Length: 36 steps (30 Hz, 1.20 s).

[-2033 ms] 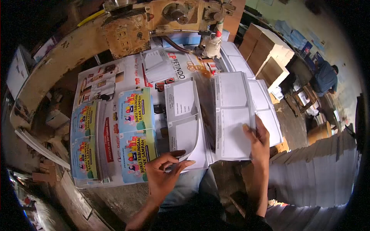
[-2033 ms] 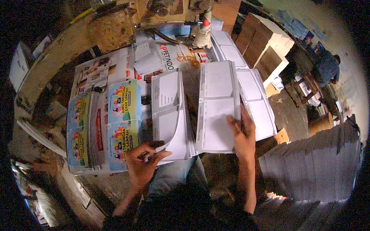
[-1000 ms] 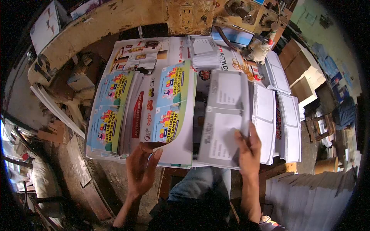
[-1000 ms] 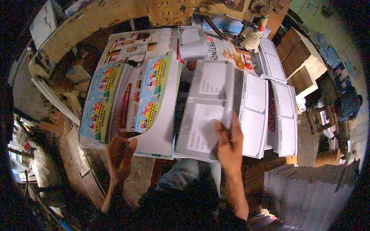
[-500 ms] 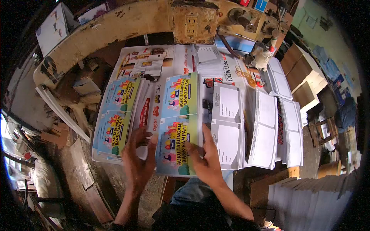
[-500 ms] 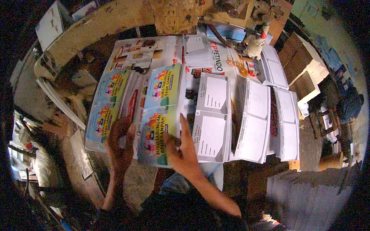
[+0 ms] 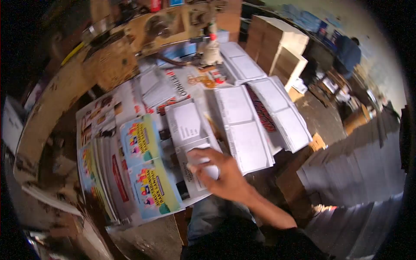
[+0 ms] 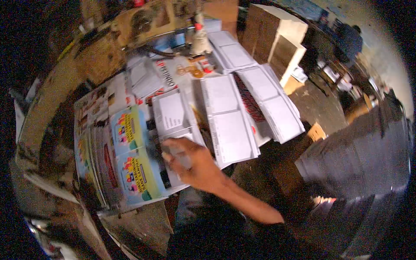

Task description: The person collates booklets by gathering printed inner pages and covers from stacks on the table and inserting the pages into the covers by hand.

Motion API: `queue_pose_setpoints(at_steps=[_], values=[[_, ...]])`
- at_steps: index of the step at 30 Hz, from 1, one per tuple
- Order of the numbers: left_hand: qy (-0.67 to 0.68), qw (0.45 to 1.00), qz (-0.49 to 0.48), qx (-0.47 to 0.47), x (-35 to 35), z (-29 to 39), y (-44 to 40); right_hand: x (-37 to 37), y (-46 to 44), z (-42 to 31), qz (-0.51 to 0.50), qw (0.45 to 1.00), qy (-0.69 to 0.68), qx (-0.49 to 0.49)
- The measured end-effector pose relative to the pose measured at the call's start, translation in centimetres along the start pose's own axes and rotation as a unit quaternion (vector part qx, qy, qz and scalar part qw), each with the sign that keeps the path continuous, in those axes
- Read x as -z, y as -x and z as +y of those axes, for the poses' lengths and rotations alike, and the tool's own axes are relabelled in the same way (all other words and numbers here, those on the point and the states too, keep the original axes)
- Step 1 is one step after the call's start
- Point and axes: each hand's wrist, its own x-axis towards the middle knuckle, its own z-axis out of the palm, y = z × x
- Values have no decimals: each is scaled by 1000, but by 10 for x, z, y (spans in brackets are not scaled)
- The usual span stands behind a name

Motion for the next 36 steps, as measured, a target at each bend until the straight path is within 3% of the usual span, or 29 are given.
queue_pose_setpoints(at_steps=[3,7,10,13,14,16,18,20,22,26,28,30,34,36], values=[[17,998,49,38,19,15,-1,61,-8,20,107,981,156,39],[123,973,138,135,82,45,-27,172,-15,56,253,895,364,56],[336,917,183,114,150,93,-67,245,4,83,308,820,482,17],[450,886,109,18,219,196,-84,288,33,121,300,777,550,-69],[539,835,103,-31,241,233,-90,291,39,120,303,775,550,-70],[654,732,41,-185,266,298,-96,297,52,115,305,854,386,-170],[687,673,0,-275,276,358,-93,295,59,102,331,827,433,-137],[672,653,-38,-347,292,395,-94,290,64,81,356,797,477,-102],[678,648,-74,-340,293,418,-90,287,70,56,353,790,476,-160],[694,615,-188,-324,289,424,-94,303,85,42,299,838,402,-217],[690,625,-154,-332,285,424,-94,311,91,50,265,848,392,-240],[702,611,-134,-341,280,426,-95,310,94,64,291,912,221,-185],[704,622,-128,-319,276,426,-89,309,99,78,281,921,155,-222],[713,641,-187,-215,294,414,-84,304,95,74,281,911,183,-241]])
